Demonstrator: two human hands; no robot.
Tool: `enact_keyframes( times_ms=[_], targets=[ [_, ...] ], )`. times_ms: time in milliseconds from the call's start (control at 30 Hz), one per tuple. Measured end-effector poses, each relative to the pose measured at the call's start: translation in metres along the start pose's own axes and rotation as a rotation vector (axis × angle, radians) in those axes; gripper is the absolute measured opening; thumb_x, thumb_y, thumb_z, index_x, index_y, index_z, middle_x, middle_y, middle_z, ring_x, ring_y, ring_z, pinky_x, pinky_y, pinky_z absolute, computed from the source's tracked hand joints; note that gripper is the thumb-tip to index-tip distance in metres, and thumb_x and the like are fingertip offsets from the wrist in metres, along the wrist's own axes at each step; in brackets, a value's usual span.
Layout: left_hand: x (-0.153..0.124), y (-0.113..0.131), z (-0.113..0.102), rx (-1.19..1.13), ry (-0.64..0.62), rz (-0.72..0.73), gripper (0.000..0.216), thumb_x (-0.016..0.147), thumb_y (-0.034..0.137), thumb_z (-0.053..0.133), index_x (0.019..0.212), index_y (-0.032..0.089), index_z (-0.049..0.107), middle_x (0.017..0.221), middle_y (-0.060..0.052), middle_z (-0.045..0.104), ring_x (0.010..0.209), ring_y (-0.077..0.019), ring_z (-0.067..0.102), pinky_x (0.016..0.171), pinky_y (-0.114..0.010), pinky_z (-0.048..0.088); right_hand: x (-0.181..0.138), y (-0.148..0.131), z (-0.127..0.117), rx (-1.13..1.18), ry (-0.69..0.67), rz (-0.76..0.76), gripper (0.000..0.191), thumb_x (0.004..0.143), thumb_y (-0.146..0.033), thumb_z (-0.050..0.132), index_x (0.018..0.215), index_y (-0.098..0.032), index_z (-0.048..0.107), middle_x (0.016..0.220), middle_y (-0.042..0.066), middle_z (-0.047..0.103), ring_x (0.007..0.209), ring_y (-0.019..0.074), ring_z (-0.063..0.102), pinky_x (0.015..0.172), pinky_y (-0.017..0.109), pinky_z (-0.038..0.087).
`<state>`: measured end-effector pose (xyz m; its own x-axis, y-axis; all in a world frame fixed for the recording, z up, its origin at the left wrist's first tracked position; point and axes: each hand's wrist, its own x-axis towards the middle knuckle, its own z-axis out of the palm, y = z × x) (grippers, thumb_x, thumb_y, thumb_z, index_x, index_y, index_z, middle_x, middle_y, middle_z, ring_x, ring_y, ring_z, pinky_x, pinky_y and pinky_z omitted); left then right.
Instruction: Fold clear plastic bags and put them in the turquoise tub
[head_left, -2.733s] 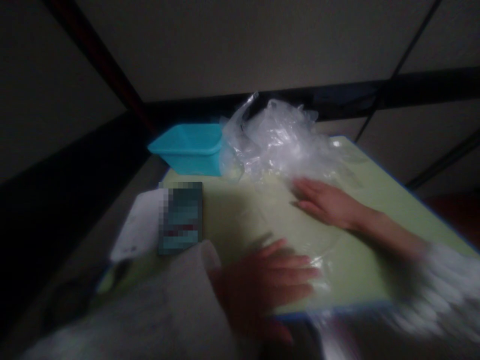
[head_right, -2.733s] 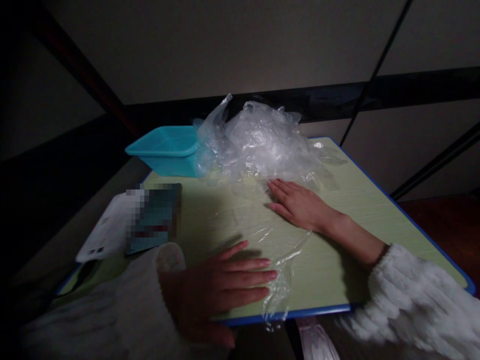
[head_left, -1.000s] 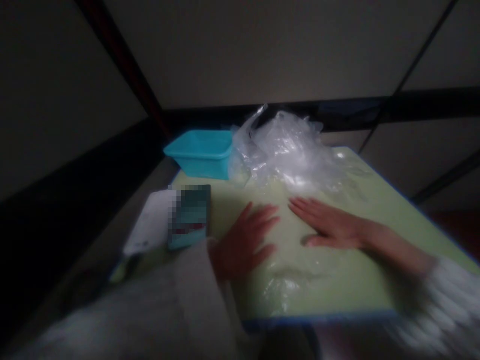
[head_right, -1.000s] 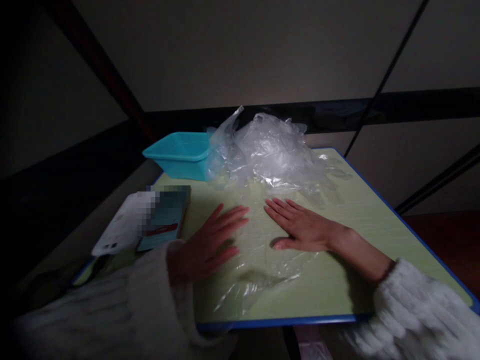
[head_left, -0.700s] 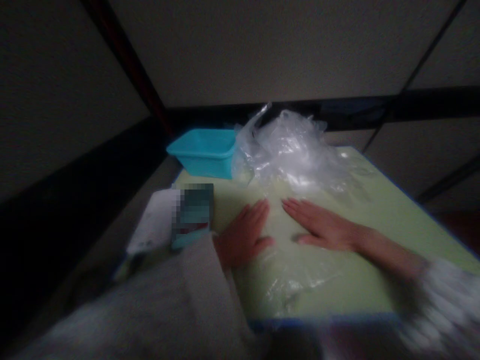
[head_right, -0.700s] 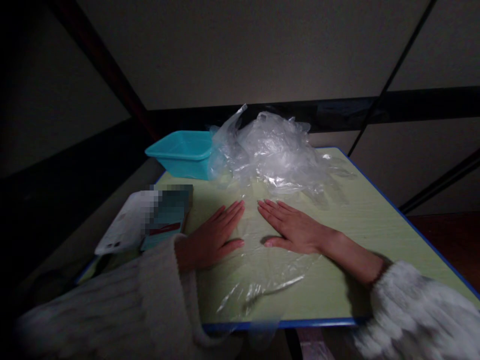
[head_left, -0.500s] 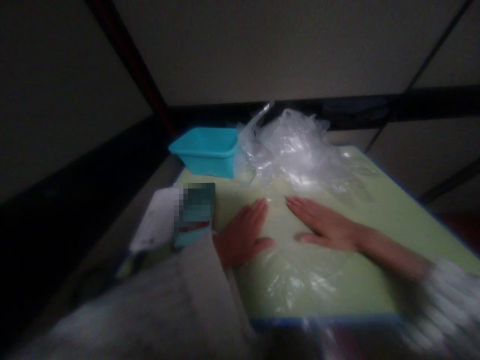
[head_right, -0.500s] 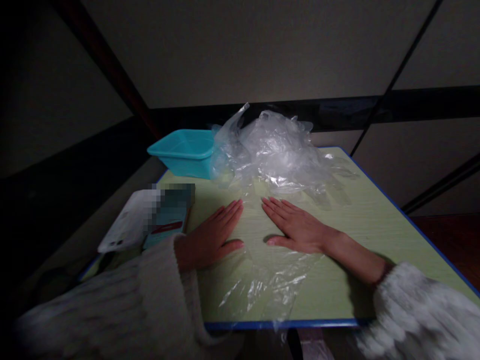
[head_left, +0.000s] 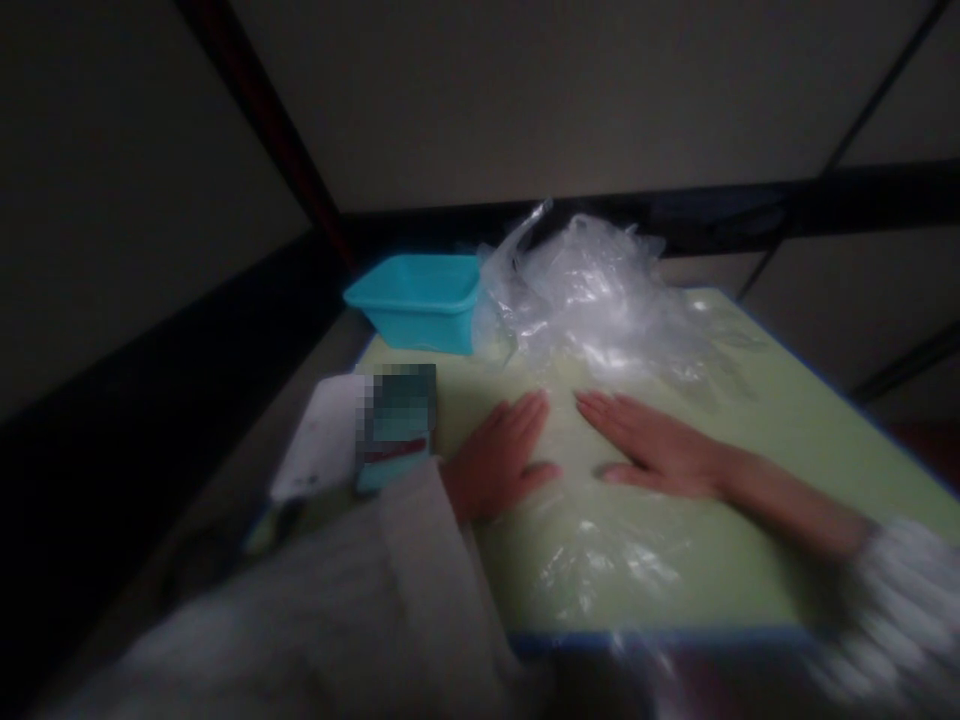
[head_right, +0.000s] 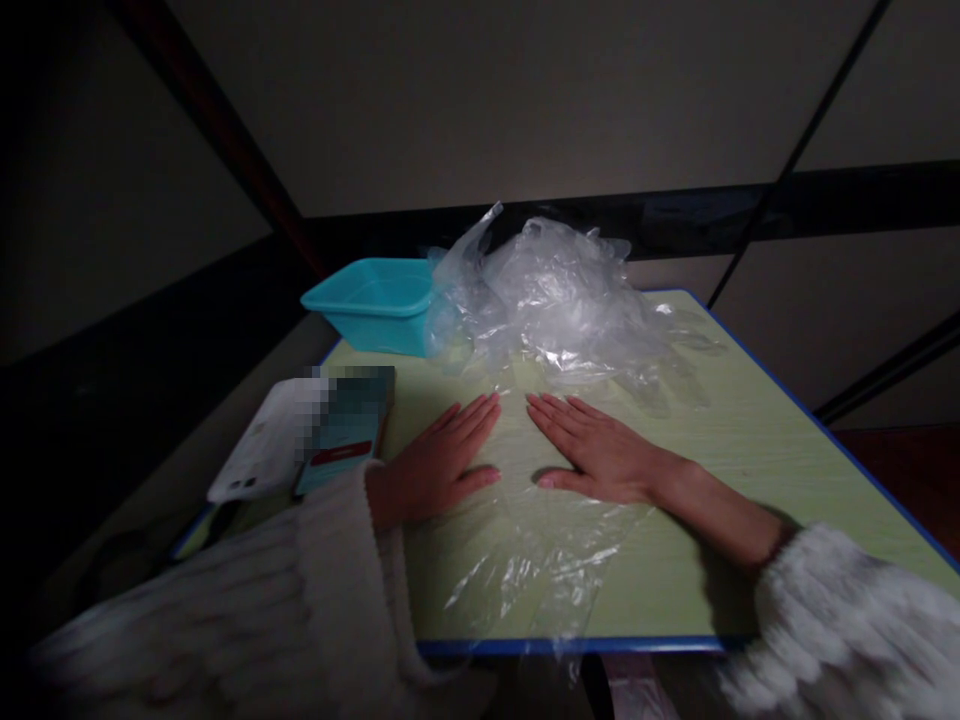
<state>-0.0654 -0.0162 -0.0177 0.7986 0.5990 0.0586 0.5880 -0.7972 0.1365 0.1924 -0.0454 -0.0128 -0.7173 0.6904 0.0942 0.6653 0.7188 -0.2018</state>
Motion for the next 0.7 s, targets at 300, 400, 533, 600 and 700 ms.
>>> enact_keyframes(
  times_ms=[300,400,533,600,700],
  targets=[
    [0.0,0.002,-0.002,0.035,-0.048,-0.029,0.071,0.092,0.05,0.039,0.143,0.003,0.02,0.152,-0.021,0.016,0.142,-0.0279,0.011,0.114,-0.045,0.017,-0.013,0.018,-0.005,-0.003,-0.002,0.065,0.073,0.093,-0.055,0.034,0.149,-0.016,0.01,0.151,0.014,0.018,0.138,0.0289,0.019,0.111,0.049,0.024],
    [0.0,0.001,-0.002,0.034,-0.039,-0.024,0.071,0.092,0.05,0.038,0.143,0.003,0.02,0.152,-0.021,0.016,0.142,-0.0275,0.011,0.114,-0.045,0.018,-0.023,0.036,-0.007,-0.018,-0.018,0.134,0.071,0.093,-0.057,0.033,0.149,-0.016,0.016,0.15,0.014,0.023,0.136,0.0307,0.024,0.11,0.051,0.027],
    [-0.001,-0.002,0.002,0.017,-0.019,-0.009,0.07,0.093,0.051,0.035,0.143,0.005,0.02,0.152,-0.021,0.017,0.142,-0.0275,0.012,0.113,-0.046,0.018,-0.033,0.056,-0.012,-0.027,-0.027,0.243,0.072,0.09,-0.061,0.033,0.146,-0.015,0.026,0.148,0.013,0.031,0.134,0.0329,0.028,0.108,0.053,0.03],
    [-0.001,-0.004,0.003,-0.007,-0.009,-0.006,0.07,0.093,0.051,0.036,0.143,0.005,0.02,0.152,-0.02,0.017,0.142,-0.0272,0.012,0.113,-0.047,0.017,-0.036,0.06,-0.016,-0.026,0.008,0.271,0.071,0.09,-0.061,0.033,0.145,-0.017,0.029,0.146,0.013,0.036,0.133,0.0332,0.031,0.107,0.054,0.032],
    [-0.001,-0.005,0.005,-0.068,0.03,-0.002,0.069,0.093,0.05,0.037,0.144,0.006,0.018,0.152,-0.02,0.016,0.143,-0.0267,0.011,0.114,-0.047,0.017,-0.035,0.058,-0.024,-0.005,0.061,0.302,0.066,0.09,-0.06,0.035,0.141,-0.017,0.037,0.142,0.013,0.043,0.129,0.033,0.04,0.103,0.055,0.038]
  ],
)
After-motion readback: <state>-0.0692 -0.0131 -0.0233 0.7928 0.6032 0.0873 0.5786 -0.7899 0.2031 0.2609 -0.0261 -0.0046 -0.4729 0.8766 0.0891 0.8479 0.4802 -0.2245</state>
